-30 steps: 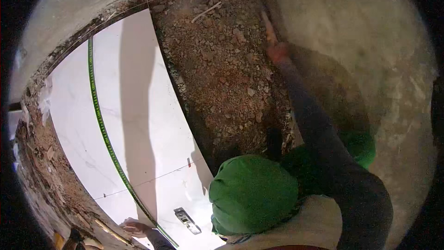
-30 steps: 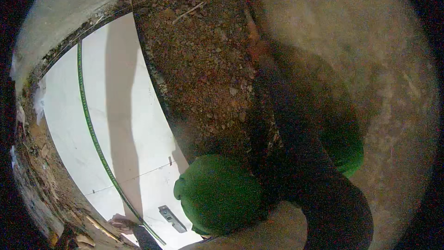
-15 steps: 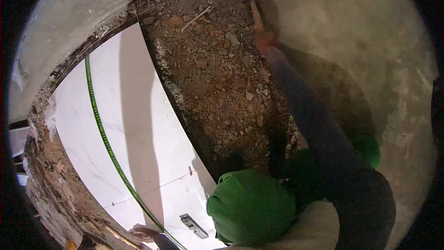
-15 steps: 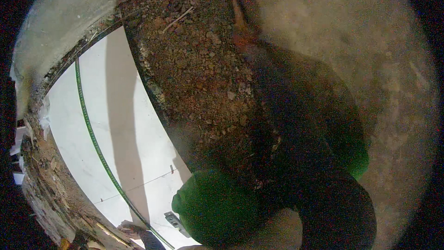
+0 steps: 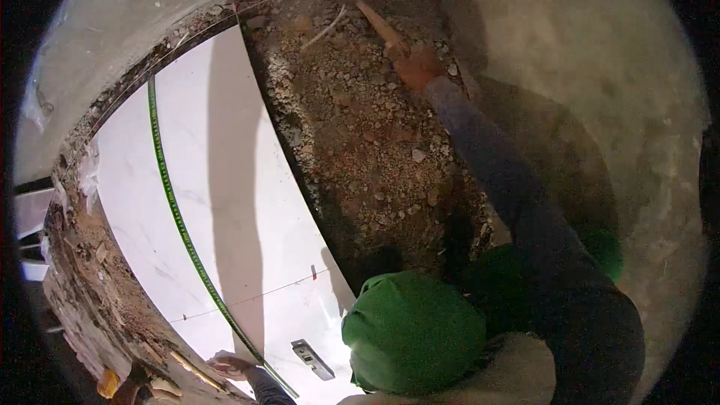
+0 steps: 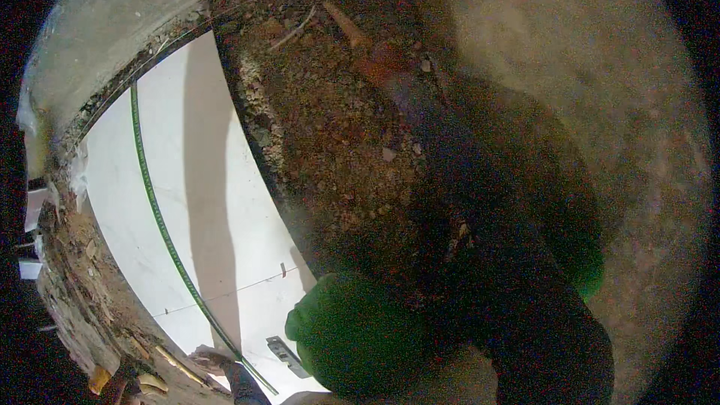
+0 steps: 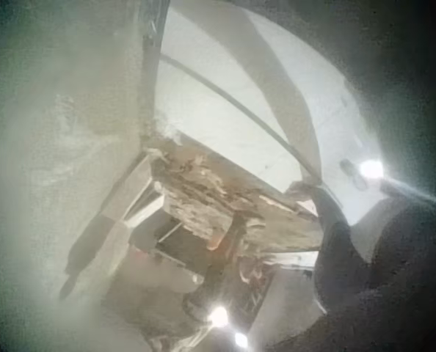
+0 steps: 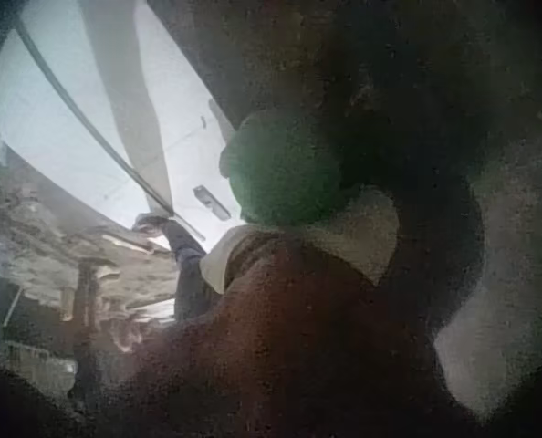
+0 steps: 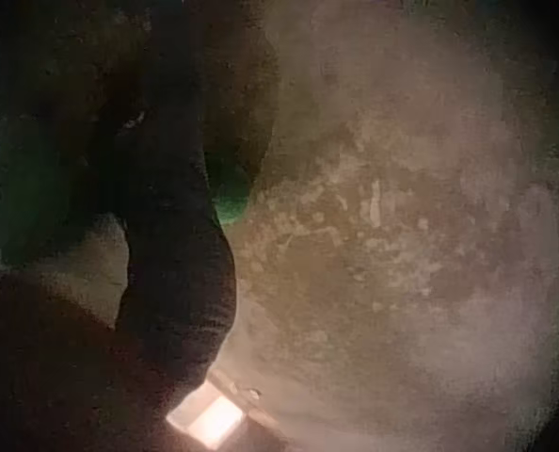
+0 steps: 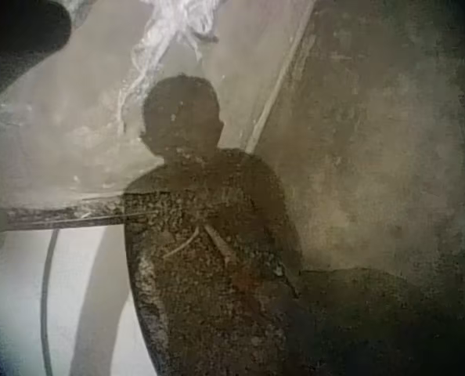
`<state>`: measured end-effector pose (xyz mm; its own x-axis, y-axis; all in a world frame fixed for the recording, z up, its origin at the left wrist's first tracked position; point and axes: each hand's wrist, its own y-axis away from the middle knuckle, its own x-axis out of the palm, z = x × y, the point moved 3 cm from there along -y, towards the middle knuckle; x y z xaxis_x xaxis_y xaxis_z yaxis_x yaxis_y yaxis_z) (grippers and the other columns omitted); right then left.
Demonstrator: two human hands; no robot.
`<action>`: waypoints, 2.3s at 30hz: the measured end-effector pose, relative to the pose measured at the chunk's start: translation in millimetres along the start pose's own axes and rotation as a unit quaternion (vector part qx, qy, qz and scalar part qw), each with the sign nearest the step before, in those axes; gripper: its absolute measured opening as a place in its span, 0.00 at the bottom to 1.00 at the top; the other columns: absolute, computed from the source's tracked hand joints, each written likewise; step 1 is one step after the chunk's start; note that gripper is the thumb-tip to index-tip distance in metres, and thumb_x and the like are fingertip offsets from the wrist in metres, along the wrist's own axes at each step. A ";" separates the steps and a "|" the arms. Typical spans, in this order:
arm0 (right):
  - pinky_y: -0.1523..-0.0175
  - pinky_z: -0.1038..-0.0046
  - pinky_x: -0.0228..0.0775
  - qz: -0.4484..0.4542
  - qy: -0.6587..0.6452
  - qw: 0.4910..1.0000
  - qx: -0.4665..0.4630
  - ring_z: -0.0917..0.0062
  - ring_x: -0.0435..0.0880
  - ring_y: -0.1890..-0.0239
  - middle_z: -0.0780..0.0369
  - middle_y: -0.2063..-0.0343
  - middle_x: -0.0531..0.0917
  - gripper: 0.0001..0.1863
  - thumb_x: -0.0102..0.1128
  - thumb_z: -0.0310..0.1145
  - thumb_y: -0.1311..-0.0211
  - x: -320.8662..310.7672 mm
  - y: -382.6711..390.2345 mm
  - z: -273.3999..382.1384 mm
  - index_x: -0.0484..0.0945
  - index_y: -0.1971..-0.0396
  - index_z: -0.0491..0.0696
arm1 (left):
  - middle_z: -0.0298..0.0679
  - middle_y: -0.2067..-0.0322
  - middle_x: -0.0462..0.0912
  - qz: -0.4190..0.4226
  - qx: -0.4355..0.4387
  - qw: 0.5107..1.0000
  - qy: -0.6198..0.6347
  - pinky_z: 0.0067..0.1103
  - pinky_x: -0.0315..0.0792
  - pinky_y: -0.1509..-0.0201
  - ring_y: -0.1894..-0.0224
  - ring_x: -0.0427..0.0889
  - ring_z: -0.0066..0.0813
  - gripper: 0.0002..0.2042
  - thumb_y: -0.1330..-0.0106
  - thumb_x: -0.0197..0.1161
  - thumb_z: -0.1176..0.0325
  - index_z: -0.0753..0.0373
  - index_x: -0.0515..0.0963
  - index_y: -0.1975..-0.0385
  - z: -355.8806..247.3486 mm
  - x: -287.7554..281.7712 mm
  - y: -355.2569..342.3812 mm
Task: The person measures a gap in the flooring with a tape measure, uses a small axe to chip away at the concrete subfloor, and then positions a large floor tile into the prepared space.
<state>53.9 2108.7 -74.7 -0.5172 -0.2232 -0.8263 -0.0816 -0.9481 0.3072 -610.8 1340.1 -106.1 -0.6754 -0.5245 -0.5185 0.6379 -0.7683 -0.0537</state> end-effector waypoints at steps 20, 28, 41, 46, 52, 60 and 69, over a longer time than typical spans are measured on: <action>0.68 0.57 0.72 0.008 0.028 1.000 -0.005 0.64 0.80 0.73 0.54 0.74 0.80 0.35 0.53 0.59 0.24 25.9 156.1 -22.6 0.77 0.42 0.38 | 0.53 0.28 0.64 0.082 -0.121 0.850 0.506 0.39 0.66 0.25 0.29 0.68 0.46 0.33 0.17 0.48 0.51 0.71 0.55 0.24 20.1 75.0 -6.1; 0.70 0.53 0.74 -0.047 0.073 0.996 -0.018 0.63 0.81 0.77 0.55 0.80 0.79 0.36 0.53 0.61 0.26 -5.1 20.0 51.2 0.84 0.61 0.36 | 0.58 0.28 0.63 0.158 -0.033 0.635 0.755 0.37 0.66 0.25 0.28 0.68 0.49 0.36 0.18 0.48 0.48 0.72 0.53 0.23 -21.9 56.6 2.2; 0.56 0.58 0.77 0.057 -0.167 0.983 -0.044 0.62 0.85 0.61 0.51 0.63 0.84 0.37 0.49 0.60 0.22 65.9 150.3 -142.9 0.77 0.37 0.39 | 0.41 0.56 0.89 0.065 -0.144 0.644 0.748 0.33 0.76 0.42 0.51 0.85 0.34 0.11 0.25 0.64 0.68 0.67 0.84 0.51 -47.8 -114.3 -49.3; 0.69 0.61 0.70 0.061 0.138 0.972 -0.179 0.65 0.80 0.72 0.55 0.74 0.79 0.42 0.51 0.63 0.24 59.7 180.1 -87.1 0.76 0.38 0.33 | 0.48 0.50 0.85 -0.002 -0.113 0.673 0.731 0.36 0.74 0.41 0.45 0.81 0.46 0.18 0.30 0.71 0.58 0.65 0.83 0.50 -70.0 -233.1 -126.4; 0.73 0.55 0.68 -0.252 0.117 0.886 -0.372 0.62 0.79 0.77 0.56 0.80 0.77 0.42 0.50 0.64 0.24 97.2 168.8 -125.0 0.76 0.39 0.33 | 0.43 0.63 0.81 0.039 -0.123 0.619 0.775 0.32 0.75 0.49 0.58 0.79 0.36 0.10 0.29 0.65 0.64 0.65 0.80 0.57 -156.5 -292.3 -155.6; 0.60 0.43 0.71 -0.262 0.393 0.755 -0.454 0.56 0.82 0.61 0.49 0.62 0.81 0.41 0.51 0.65 0.26 74.4 199.8 -100.5 0.77 0.38 0.37 | 0.39 0.65 0.84 -0.043 0.048 0.660 0.749 0.25 0.76 0.60 0.63 0.81 0.26 0.10 0.22 0.59 0.65 0.65 0.82 0.57 -75.8 -347.3 -149.9; 0.38 0.40 0.72 0.073 0.211 0.965 -0.140 0.41 0.78 0.38 0.37 0.38 0.76 0.42 0.49 0.67 0.28 60.8 191.2 -75.6 0.78 0.38 0.40 | 0.48 0.64 0.84 -0.080 0.250 0.624 0.736 0.30 0.75 0.51 0.60 0.82 0.38 0.13 0.20 0.56 0.62 0.67 0.81 0.57 -197.7 -443.6 -337.8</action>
<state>71.3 1896.7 -101.9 -0.1072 -0.3760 -0.9204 0.2299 -0.9100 0.3450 -453.5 1904.8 -26.7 0.5909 0.1962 -0.7826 0.1621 -0.9791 -0.1230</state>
